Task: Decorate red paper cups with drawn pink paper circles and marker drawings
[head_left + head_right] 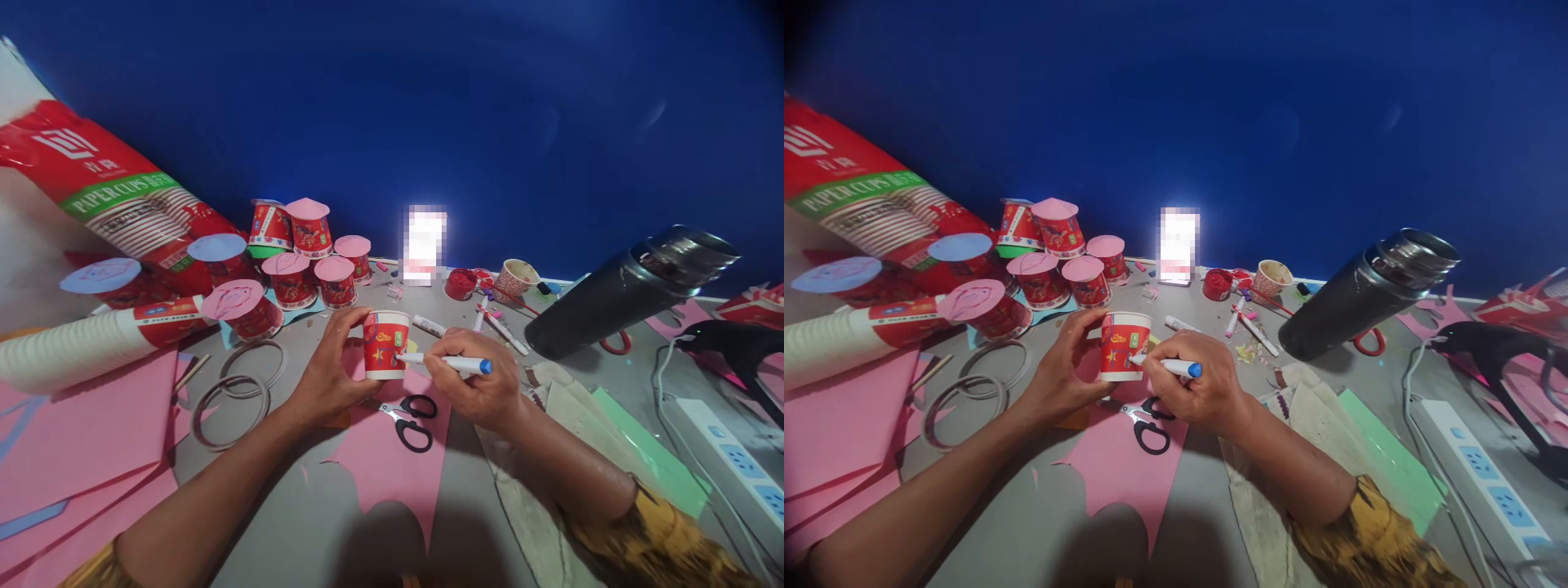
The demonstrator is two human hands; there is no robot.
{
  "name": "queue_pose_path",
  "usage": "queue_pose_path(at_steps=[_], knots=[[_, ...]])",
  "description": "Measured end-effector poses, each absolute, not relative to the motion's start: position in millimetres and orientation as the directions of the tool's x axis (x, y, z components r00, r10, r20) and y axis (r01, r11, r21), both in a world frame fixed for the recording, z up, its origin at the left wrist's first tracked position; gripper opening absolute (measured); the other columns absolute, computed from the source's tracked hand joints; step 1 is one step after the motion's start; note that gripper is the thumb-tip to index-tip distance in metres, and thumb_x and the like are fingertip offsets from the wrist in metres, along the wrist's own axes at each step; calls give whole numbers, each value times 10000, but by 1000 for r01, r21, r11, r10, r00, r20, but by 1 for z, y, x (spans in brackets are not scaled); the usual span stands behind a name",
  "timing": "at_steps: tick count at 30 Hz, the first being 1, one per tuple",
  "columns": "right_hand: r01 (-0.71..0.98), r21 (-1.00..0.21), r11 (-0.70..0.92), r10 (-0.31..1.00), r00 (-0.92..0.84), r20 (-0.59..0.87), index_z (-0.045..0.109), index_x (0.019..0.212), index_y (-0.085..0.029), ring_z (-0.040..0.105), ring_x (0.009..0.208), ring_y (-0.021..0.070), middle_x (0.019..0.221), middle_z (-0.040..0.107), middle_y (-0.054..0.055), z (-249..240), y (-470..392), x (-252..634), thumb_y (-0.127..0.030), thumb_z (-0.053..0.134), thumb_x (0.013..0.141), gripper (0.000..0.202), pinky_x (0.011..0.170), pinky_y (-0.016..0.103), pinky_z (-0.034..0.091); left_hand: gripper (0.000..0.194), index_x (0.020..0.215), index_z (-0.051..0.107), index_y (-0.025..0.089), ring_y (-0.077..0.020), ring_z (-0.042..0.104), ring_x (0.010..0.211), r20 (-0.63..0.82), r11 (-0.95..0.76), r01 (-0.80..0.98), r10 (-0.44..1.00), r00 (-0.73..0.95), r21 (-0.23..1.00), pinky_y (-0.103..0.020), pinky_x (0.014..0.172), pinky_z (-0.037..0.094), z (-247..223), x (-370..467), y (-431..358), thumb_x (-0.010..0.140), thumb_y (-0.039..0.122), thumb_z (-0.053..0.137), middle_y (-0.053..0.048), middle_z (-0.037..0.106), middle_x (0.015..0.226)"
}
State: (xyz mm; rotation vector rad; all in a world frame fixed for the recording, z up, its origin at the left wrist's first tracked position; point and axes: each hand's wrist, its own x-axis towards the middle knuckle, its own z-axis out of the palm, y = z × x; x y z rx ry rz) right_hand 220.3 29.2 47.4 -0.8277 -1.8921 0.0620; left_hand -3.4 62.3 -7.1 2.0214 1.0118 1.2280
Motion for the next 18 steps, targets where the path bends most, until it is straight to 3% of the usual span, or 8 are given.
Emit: queue_pose_path(at_steps=[9, 18], knots=[[490, -397, 776, 564, -259, 784, 623, 768, -221, 647, 556, 133, 633, 696, -17, 46, 30, 221, -132, 594, 926, 184, 566, 251, 499, 779, 1418, 456, 309, -294, 530, 1335, 491, -570, 329, 819, 296, 753, -458, 1004, 598, -8, -4, 63, 717, 170, 766, -79, 508, 1420], [424, -389, 818, 533, -301, 791, 654, 843, -214, 655, 590, 147, 694, 730, 14, 43, 26, 215, -146, 608, 958, 142, 602, 285, 519, 844, 1452, 424, 319, -305, 529, 1315, 544, -644, 411, 765, 344, 646, -503, 1036, 563, -13, -6, 65, 719, 176, 815, -93, 505, 1416]])
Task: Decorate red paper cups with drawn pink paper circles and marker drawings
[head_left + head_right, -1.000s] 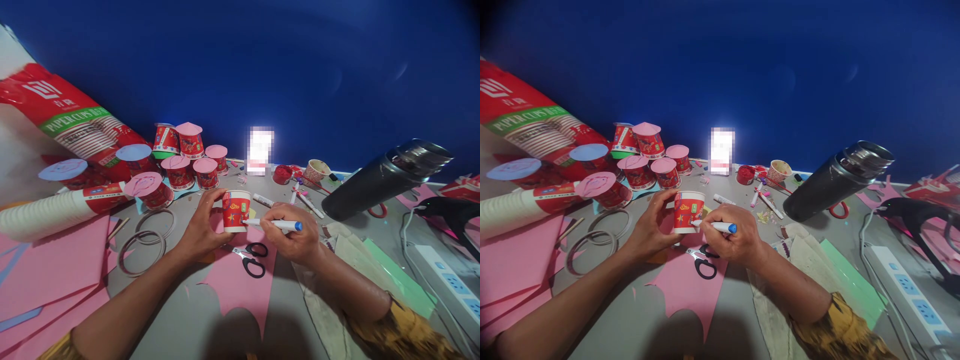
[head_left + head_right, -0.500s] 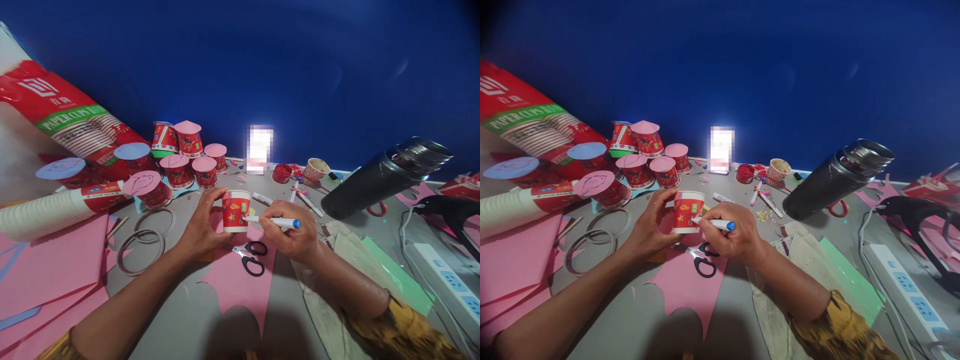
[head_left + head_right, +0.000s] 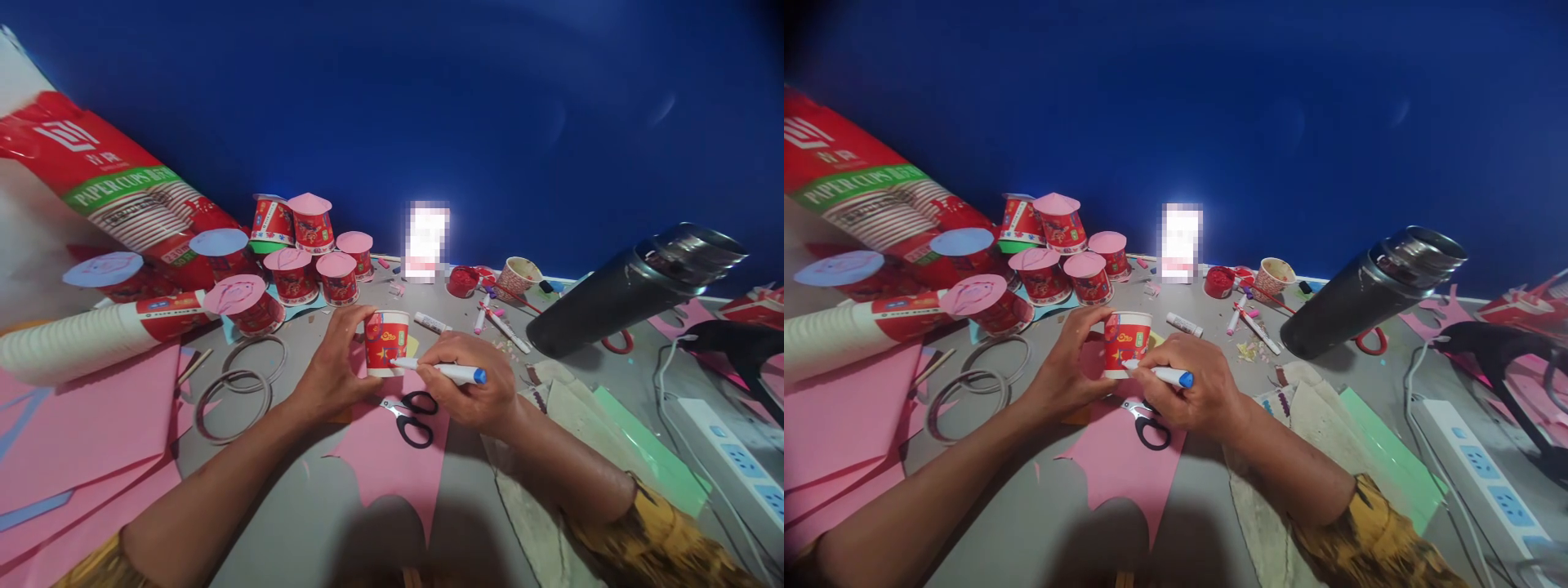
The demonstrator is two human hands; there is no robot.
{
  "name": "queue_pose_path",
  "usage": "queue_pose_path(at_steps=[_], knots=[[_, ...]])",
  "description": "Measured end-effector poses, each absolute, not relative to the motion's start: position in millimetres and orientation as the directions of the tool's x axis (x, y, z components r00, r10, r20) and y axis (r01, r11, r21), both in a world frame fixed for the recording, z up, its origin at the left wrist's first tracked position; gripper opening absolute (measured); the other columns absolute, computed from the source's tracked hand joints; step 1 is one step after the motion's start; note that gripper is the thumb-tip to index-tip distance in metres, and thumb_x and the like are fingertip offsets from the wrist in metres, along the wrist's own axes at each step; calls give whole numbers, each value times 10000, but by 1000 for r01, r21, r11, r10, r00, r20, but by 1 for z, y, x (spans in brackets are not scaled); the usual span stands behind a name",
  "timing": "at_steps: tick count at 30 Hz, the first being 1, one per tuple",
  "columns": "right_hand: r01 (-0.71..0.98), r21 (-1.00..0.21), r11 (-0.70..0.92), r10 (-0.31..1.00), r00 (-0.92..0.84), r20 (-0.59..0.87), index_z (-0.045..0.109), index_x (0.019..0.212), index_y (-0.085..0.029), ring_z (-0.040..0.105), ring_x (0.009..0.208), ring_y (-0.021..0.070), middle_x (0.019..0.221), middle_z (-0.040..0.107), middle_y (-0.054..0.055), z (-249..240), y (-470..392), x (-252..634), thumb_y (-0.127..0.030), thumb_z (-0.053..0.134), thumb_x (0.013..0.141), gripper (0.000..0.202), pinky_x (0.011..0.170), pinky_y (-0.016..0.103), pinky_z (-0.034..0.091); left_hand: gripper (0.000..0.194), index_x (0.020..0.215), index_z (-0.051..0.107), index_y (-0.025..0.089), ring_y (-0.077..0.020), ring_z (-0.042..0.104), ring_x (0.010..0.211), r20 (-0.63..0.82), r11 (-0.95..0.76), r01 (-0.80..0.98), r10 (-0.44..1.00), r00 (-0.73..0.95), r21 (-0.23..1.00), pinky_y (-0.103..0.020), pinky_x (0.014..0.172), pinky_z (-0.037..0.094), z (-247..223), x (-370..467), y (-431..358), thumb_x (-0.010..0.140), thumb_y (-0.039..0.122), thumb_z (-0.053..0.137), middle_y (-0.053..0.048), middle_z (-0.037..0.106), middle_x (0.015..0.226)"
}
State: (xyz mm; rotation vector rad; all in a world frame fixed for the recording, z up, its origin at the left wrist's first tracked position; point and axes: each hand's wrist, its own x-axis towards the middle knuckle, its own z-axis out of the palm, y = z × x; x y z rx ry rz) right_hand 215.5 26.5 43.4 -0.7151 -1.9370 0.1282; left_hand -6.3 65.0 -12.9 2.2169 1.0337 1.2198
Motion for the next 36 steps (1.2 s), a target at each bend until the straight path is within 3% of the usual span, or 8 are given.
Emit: queue_pose_path(at_steps=[13, 26, 36], knots=[[413, -405, 816, 559, -383, 735, 640, 830, -213, 610, 586, 130, 665, 706, -3, 36, 27, 213, -183, 592, 990, 169, 603, 268, 455, 802, 1427, 435, 311, -302, 538, 1282, 548, -651, 424, 759, 351, 629, -513, 1024, 566, -13, -5, 65, 734, 218, 825, -93, 514, 1370], [534, -375, 758, 572, -267, 776, 613, 744, -228, 641, 545, 133, 631, 702, -16, 43, 26, 218, -137, 600, 914, 193, 565, 250, 472, 811, 1400, 445, 307, -293, 531, 1303, 508, -597, 392, 802, 313, 700, -465, 973, 596, -8, -3, 61, 673, 106, 743, -84, 513, 1400], [441, -378, 814, 542, -343, 767, 628, 781, -215, 596, 547, 125, 618, 686, -13, 39, 25, 210, -153, 594, 957, 190, 578, 270, 445, 795, 1412, 431, 314, -294, 528, 1295, 524, -620, 422, 785, 331, 662, -485, 1001, 575, -10, -3, 62, 724, 179, 805, -85, 513, 1389]])
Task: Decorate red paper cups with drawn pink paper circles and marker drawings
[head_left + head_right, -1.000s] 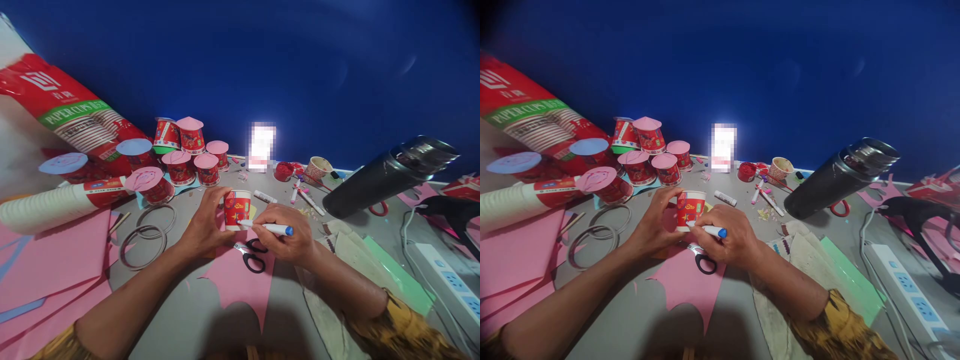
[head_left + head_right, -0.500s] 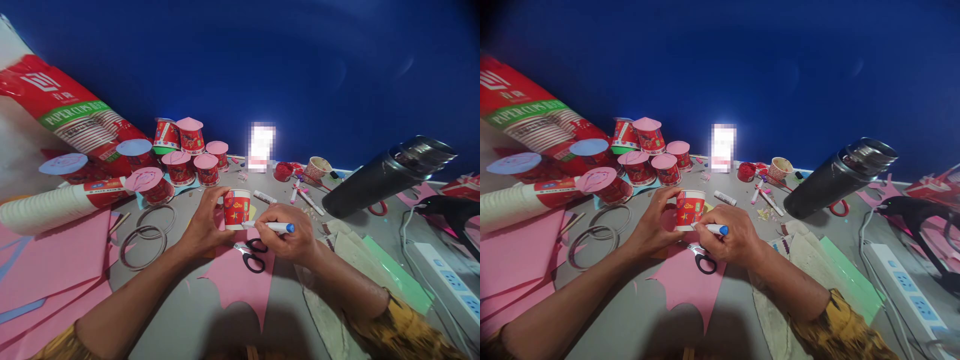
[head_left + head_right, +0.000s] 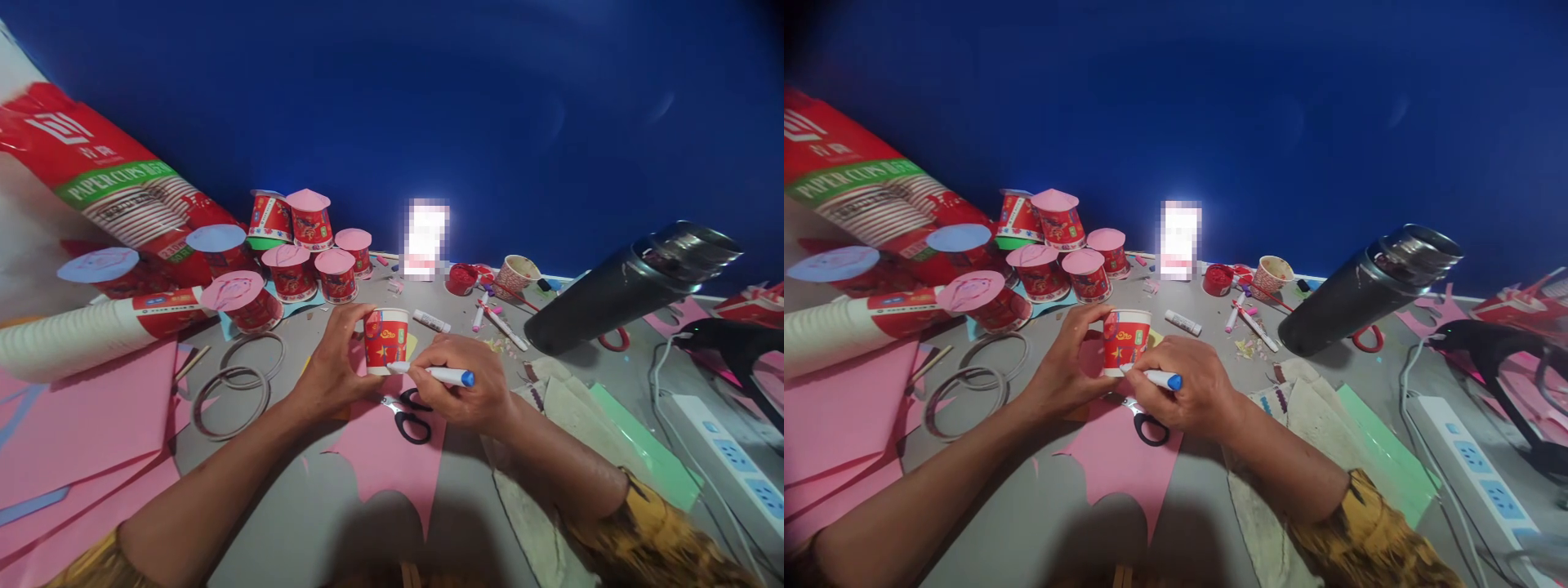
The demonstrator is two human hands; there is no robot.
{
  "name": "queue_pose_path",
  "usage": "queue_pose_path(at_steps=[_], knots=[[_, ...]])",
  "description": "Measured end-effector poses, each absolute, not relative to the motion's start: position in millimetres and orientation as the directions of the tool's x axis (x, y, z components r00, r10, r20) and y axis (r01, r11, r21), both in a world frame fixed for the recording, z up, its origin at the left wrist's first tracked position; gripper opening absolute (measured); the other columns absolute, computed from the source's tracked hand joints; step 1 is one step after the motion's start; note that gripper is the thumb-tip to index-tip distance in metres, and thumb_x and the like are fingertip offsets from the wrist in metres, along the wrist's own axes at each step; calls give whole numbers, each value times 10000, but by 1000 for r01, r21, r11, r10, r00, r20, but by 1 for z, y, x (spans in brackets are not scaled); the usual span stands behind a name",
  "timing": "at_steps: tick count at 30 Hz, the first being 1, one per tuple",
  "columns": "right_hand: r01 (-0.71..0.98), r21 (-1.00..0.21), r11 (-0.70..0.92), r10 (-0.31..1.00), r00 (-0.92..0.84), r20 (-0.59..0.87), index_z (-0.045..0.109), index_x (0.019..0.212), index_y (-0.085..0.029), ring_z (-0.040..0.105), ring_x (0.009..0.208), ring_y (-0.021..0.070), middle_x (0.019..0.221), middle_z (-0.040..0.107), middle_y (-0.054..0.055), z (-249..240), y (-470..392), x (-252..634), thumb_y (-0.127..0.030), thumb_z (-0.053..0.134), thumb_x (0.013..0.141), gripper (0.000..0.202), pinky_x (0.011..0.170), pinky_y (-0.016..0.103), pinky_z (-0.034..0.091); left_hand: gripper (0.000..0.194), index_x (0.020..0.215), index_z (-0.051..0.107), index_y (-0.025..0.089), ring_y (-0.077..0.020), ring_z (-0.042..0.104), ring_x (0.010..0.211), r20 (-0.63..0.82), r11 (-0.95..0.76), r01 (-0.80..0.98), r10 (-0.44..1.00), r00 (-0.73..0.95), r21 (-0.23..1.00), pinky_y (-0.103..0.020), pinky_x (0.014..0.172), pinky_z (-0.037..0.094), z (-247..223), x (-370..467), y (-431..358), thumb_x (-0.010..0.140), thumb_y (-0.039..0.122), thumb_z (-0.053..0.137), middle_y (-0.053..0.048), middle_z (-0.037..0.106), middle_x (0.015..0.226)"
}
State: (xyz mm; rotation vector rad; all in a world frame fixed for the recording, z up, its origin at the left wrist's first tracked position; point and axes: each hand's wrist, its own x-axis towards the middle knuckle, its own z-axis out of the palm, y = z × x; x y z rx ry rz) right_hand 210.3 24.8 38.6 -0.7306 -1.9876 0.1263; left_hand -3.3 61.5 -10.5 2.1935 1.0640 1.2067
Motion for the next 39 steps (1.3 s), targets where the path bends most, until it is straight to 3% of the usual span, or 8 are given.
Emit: queue_pose_path(at_steps=[17, 27, 32, 39], knots=[[510, -364, 779, 560, -306, 770, 618, 741, -227, 606, 542, 124, 617, 691, -17, 39, 26, 213, -154, 586, 933, 208, 569, 262, 456, 771, 1394, 445, 303, -303, 553, 1282, 497, -587, 422, 810, 312, 691, -479, 976, 594, -8, -2, 60, 730, 264, 836, -93, 531, 1382], [548, -431, 716, 612, -198, 766, 646, 742, -218, 630, 532, 122, 617, 699, -15, 47, 26, 218, -175, 623, 934, 197, 543, 244, 475, 740, 1376, 455, 297, -287, 561, 1271, 482, -569, 416, 822, 303, 709, -476, 991, 592, -6, -2, 61, 719, 206, 784, -84, 529, 1374], [500, -387, 774, 561, -259, 787, 676, 823, -225, 681, 612, 150, 706, 752, 5, 41, 27, 215, -184, 632, 953, 143, 630, 277, 529, 757, 1386, 453, 308, -302, 576, 1259, 492, -588, 421, 809, 322, 690, -505, 985, 596, -8, -1, 61, 729, 245, 824, -89, 540, 1362], [498, -342, 797, 544, -348, 764, 651, 855, -225, 644, 605, 151, 694, 731, 1, 35, 27, 213, -193, 605, 971, 129, 612, 289, 486, 836, 1407, 442, 320, -309, 569, 1284, 484, -595, 392, 802, 349, 702, -510, 1012, 584, -13, -1, 60, 701, 287, 888, -92, 526, 1385]])
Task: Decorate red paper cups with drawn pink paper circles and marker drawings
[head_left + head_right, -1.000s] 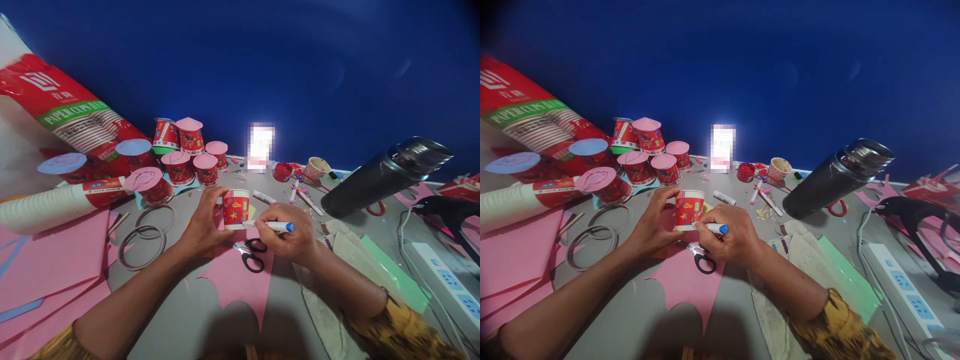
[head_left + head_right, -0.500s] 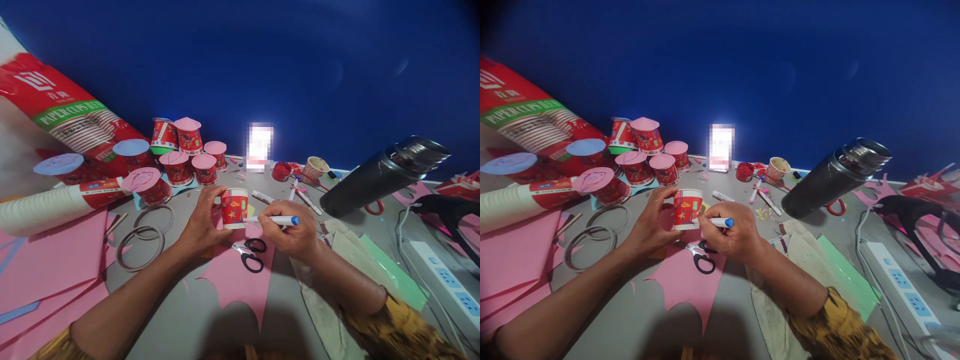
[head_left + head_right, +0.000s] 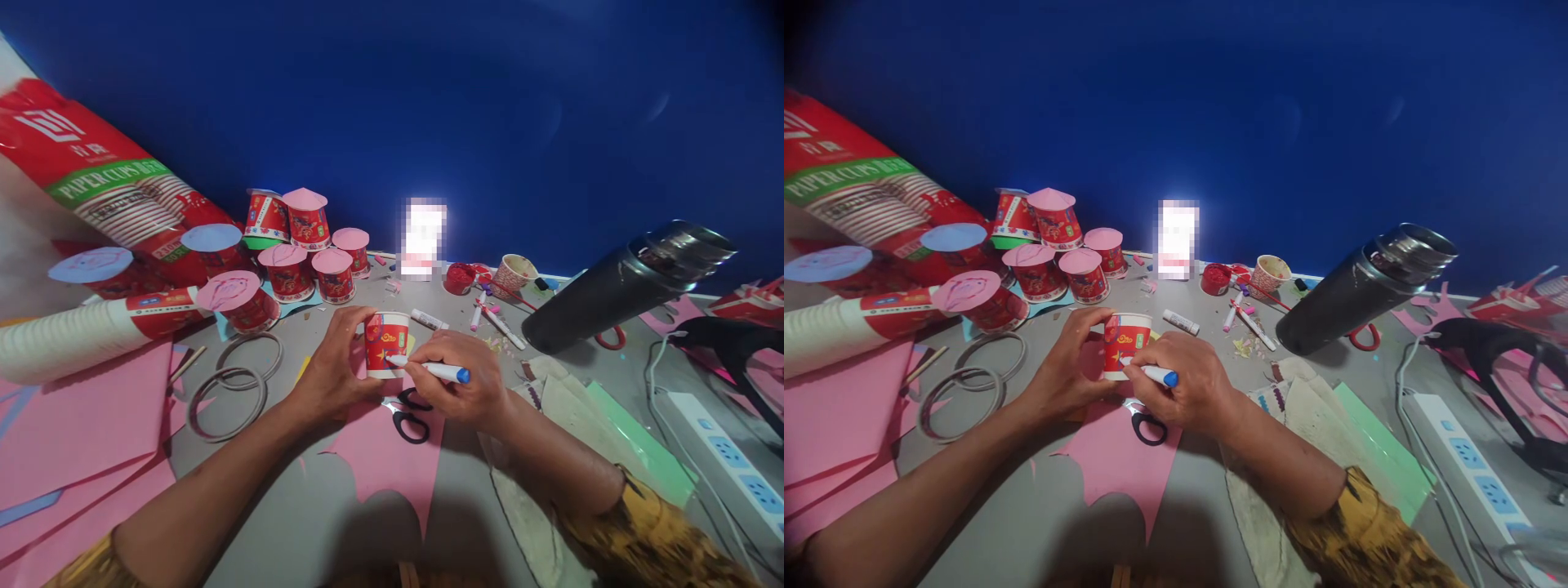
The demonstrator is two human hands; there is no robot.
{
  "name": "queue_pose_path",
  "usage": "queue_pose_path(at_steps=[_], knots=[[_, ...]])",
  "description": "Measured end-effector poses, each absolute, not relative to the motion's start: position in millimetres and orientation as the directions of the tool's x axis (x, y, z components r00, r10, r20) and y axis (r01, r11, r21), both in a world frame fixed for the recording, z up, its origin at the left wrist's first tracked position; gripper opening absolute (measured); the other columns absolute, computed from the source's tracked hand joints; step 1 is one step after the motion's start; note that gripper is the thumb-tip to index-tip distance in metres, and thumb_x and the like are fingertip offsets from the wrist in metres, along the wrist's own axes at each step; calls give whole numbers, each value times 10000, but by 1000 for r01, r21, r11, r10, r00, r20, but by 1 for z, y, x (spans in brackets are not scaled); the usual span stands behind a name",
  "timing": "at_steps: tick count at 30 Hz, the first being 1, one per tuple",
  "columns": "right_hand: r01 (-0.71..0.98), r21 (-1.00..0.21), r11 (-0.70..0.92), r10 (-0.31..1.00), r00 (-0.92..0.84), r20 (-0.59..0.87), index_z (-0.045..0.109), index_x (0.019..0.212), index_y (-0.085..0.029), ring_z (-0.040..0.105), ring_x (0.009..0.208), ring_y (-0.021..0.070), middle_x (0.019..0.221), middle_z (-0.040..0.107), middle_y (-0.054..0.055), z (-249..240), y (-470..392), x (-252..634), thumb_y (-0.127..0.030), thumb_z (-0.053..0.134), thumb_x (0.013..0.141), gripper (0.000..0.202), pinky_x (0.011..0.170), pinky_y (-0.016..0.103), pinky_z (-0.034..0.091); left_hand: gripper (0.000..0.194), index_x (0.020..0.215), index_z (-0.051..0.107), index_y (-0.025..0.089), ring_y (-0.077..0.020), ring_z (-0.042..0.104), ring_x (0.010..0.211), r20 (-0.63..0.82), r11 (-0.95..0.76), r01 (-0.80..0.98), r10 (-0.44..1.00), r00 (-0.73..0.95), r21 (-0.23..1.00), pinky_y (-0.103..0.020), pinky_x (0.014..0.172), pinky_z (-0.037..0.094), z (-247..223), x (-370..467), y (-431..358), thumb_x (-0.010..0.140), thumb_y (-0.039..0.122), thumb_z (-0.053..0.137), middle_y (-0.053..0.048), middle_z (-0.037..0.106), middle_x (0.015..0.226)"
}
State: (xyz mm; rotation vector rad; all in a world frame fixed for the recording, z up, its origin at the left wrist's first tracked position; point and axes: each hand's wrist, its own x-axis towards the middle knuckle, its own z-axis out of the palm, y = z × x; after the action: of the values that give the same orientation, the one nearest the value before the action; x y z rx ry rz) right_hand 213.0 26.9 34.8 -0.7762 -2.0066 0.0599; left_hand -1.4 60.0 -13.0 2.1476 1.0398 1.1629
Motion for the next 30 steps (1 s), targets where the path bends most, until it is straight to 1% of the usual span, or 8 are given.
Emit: queue_pose_path(at_steps=[4, 7, 10, 14, 17, 23, 27, 30], knots=[[499, -326, 803, 530, -348, 773, 622, 818, -222, 619, 586, 144, 661, 701, -9, 37, 27, 214, -166, 584, 961, 158, 604, 284, 463, 827, 1387, 468, 305, -303, 583, 1256, 477, -579, 368, 813, 335, 728, -488, 972, 600, -12, 0, 58, 687, 336, 908, -90, 541, 1363], [534, -338, 775, 553, -316, 771, 606, 768, -224, 603, 557, 132, 633, 682, -19, 40, 28, 216, -151, 592, 941, 188, 578, 274, 443, 812, 1377, 477, 302, -299, 586, 1254, 471, -571, 365, 818, 329, 736, -482, 979, 596, -10, 0, 58, 688, 333, 905, -88, 546, 1361], [564, -352, 747, 575, -283, 767, 613, 752, -224, 611, 546, 120, 638, 697, -24, 42, 28, 218, -142, 609, 924, 191, 562, 261, 438, 800, 1373, 477, 296, -300, 586, 1255, 460, -560, 367, 825, 328, 743, -482, 985, 592, -8, 0, 58, 695, 341, 899, -89, 548, 1366], [549, -371, 749, 572, -255, 779, 634, 769, -225, 643, 572, 126, 665, 725, -15, 43, 27, 217, -153, 605, 939, 187, 580, 259, 465, 783, 1368, 482, 292, -291, 591, 1245, 463, -558, 369, 827, 318, 743, -470, 988, 591, -8, 0, 58, 702, 329, 892, -84, 553, 1353], [515, -376, 770, 562, -271, 782, 646, 796, -223, 642, 587, 132, 675, 731, -10, 40, 26, 214, -174, 605, 963, 179, 610, 267, 481, 799, 1376, 481, 298, -294, 589, 1252, 458, -556, 376, 828, 322, 741, -479, 999, 586, -10, 0, 59, 695, 313, 900, -83, 552, 1361], [498, -332, 801, 539, -360, 762, 640, 829, -217, 608, 587, 143, 657, 709, -6, 34, 26, 212, -186, 594, 977, 158, 606, 281, 451, 843, 1388, 464, 302, -301, 568, 1281, 446, -560, 374, 823, 352, 739, -500, 1030, 571, -12, -1, 59, 683, 337, 925, -93, 528, 1382], [534, -336, 776, 556, -327, 764, 615, 774, -224, 596, 567, 136, 635, 687, -12, 37, 27, 214, -176, 578, 962, 198, 596, 278, 439, 844, 1374, 477, 302, -291, 570, 1273, 434, -543, 361, 834, 342, 759, -474, 1011, 580, -11, 0, 58, 668, 335, 938, -82, 536, 1371], [571, -361, 737, 593, -291, 750, 607, 728, -223, 584, 539, 118, 621, 683, -20, 40, 28, 217, -174, 591, 942, 220, 559, 263, 417, 854, 1364, 485, 297, -286, 574, 1263, 426, -529, 357, 842, 331, 770, -464, 1005, 581, -11, 0, 59, 654, 378, 952, -79, 536, 1366]])
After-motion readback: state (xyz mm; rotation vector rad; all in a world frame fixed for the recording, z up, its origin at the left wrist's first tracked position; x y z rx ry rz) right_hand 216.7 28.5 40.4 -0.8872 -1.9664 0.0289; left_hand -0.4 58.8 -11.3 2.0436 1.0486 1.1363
